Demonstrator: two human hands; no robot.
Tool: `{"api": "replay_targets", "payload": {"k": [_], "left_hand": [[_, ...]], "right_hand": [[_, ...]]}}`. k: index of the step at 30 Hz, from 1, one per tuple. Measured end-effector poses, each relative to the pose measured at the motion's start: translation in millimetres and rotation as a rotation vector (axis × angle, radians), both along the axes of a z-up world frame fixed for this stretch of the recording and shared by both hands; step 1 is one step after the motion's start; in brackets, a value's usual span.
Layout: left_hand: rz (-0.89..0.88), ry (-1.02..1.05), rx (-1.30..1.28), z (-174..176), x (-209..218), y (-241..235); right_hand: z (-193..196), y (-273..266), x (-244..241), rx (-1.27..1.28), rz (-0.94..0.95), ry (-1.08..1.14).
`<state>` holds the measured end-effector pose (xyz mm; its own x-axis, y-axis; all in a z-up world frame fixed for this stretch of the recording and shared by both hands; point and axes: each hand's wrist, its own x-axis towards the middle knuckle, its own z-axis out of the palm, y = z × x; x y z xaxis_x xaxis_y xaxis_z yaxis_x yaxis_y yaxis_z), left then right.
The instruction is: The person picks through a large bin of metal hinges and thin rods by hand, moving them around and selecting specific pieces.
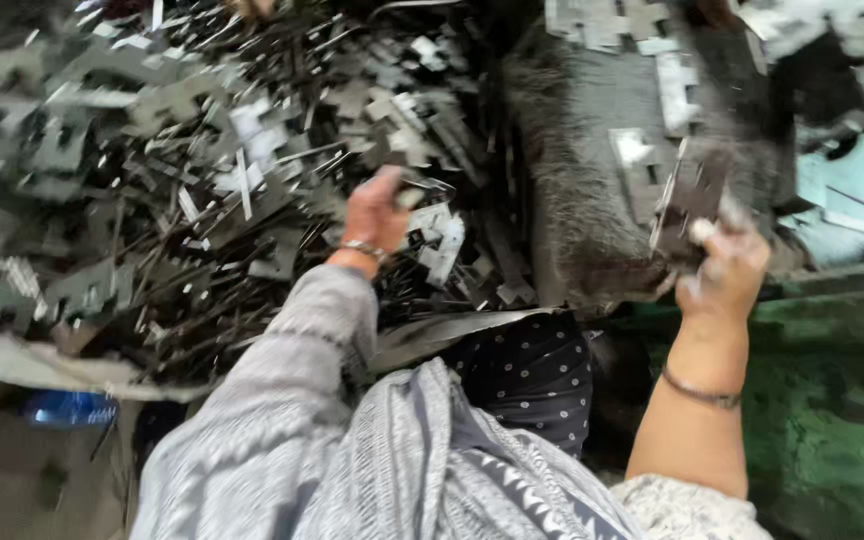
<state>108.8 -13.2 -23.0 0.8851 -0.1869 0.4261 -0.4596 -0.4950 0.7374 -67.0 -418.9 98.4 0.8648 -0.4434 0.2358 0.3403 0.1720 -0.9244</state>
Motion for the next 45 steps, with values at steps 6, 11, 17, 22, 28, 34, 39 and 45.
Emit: {"api": "replay_targets", "payload": {"k": [6, 11, 17, 22, 28, 34, 39, 45], "left_hand": [[0.156, 0.918, -1.515, 49.2, -20.3, 61.3], [-0.369, 0.896, -1.670, 64.6, -44.9, 107.1], [-0.929, 0.885, -1.312, 27.9, -98.3, 122.5], [-0.486, 1.167, -0.280, 19.6, -138.4, 56.9], [-0.487, 0.934, 0.060, 23.4, -137.8, 44.0], [0.138, 0.607, 0.119, 20.3, -73.3, 130.6], [0.290, 0.203, 0.751, -1.1, -23.5, 156.8], [0.394, 0.255, 0.927, -32.7, 9.8, 144.1]], "right_hand": [[-37.8, -107.5, 70.3, -1.497, -0.656, 0.184], [-52.2, -125.6, 93.3, -1.992, -0.362, 0.690], [24.3, 2.1, 70.7, -1.862, -0.223, 0.212], [41.8, 195.6, 39.6, -1.288, 0.596, -0.198], [13.0, 267.7, 40.2, -1.198, 0.976, 0.045], [0.1, 219.3, 40.4, -0.702, 0.637, 0.403], [6.8, 186.8, 24.1, 0.254, 0.587, 0.238], [19.6, 191.1, -3.3, 0.327, 0.553, 0.249]]}}
